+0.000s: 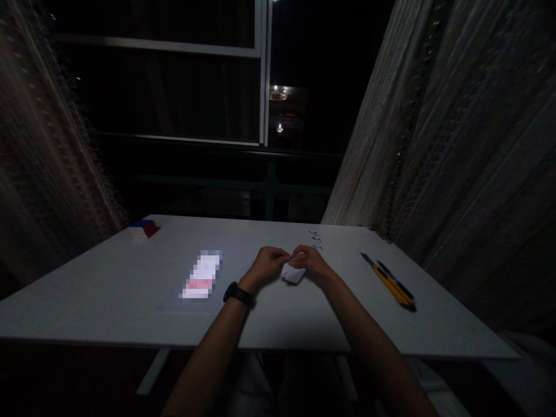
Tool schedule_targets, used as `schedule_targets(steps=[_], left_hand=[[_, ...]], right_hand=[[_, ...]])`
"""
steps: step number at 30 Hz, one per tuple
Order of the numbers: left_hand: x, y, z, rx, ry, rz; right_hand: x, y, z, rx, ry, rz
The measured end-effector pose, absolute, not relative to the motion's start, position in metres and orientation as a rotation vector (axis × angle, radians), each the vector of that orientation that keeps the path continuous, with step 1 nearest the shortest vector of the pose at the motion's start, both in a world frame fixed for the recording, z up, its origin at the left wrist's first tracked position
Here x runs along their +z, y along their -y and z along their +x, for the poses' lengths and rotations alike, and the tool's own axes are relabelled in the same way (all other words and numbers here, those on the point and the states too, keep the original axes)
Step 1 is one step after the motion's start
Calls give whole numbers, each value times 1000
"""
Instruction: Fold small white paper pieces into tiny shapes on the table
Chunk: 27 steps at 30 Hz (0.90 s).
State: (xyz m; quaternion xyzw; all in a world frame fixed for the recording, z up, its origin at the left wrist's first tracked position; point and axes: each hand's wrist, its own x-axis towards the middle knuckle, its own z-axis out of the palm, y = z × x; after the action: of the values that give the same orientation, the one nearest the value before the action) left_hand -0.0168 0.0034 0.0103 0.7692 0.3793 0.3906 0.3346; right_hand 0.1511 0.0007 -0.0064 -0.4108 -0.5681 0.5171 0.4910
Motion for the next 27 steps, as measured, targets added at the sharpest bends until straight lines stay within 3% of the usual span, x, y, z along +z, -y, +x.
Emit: schedule_targets(steps=[27], left_hand=[[5,0,-12,1032,-1142,2347]], right_hand=[[-6,3,143,1249,1415,-1021]])
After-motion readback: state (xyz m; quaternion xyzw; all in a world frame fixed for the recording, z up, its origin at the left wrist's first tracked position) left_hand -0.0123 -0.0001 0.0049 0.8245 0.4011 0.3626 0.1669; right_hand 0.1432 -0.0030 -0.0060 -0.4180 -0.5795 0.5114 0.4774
